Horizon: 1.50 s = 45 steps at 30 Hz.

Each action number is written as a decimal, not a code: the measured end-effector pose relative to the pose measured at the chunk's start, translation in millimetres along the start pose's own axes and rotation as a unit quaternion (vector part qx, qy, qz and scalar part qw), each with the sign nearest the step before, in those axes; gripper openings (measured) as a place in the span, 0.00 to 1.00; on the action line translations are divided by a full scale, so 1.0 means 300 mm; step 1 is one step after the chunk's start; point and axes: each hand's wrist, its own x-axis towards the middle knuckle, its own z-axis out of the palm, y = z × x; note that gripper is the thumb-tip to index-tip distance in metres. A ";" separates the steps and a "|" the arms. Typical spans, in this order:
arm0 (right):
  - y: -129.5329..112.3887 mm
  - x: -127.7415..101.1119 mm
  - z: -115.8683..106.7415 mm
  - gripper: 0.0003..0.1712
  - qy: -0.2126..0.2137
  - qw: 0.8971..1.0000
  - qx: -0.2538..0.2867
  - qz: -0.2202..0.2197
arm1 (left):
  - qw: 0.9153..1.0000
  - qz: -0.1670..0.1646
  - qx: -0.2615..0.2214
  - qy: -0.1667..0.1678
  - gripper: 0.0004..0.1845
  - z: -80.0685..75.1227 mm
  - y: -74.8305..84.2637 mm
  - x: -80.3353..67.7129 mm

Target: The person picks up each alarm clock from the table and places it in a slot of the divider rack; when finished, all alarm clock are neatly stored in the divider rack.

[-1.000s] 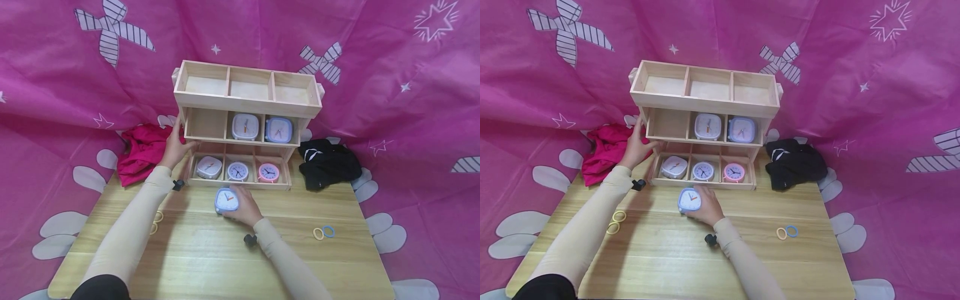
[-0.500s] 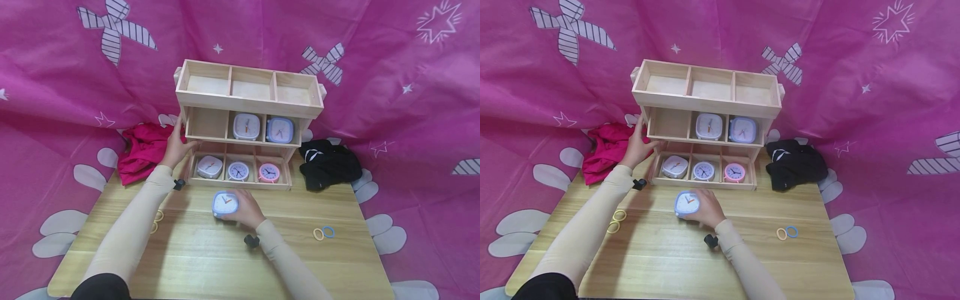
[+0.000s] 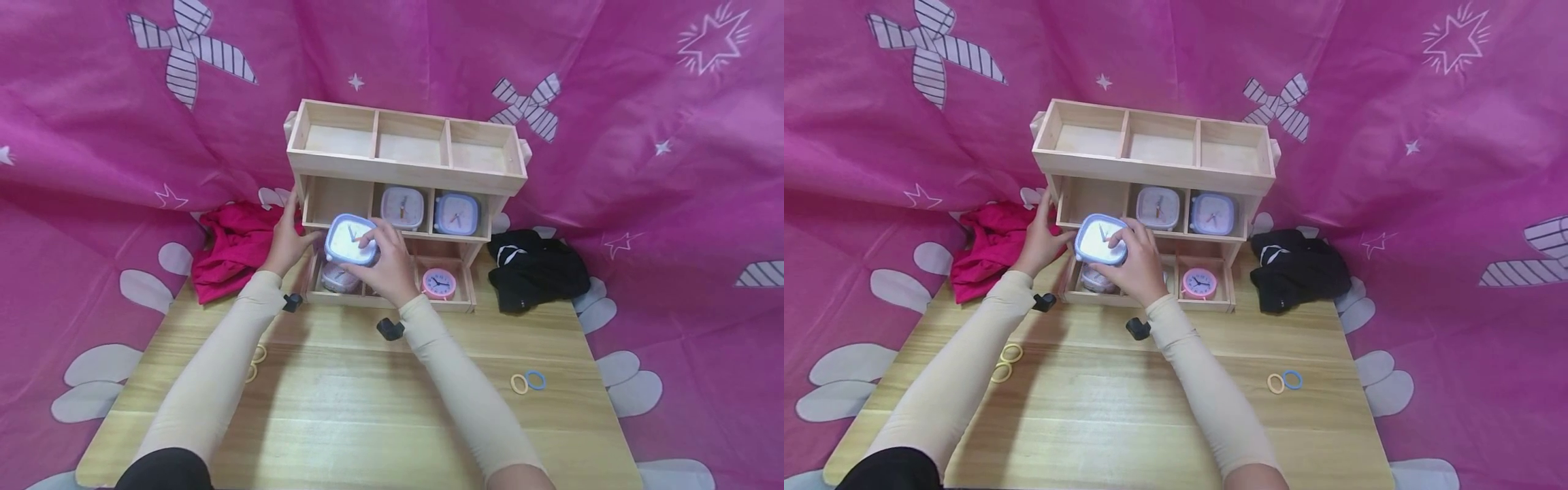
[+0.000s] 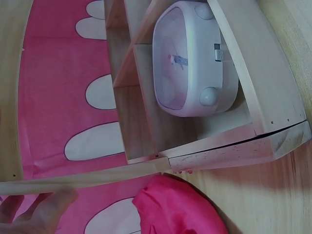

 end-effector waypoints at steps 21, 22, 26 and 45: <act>-0.006 0.315 0.114 0.30 -0.001 0.976 -0.218 0.009 | 1.000 0.014 0.024 0.015 0.65 0.008 -0.003 -0.021; -0.004 0.319 0.118 0.31 0.002 0.975 -0.223 0.010 | 1.000 0.013 0.022 0.013 0.64 0.009 -0.004 -0.021; 0.003 0.321 0.128 0.31 0.003 0.970 -0.242 0.026 | 1.000 0.010 0.014 0.002 0.64 0.016 -0.008 -0.022; 0.024 0.271 0.120 0.20 -0.020 0.974 -0.223 0.023 | 0.996 0.013 0.085 -0.011 0.64 0.000 0.018 -0.021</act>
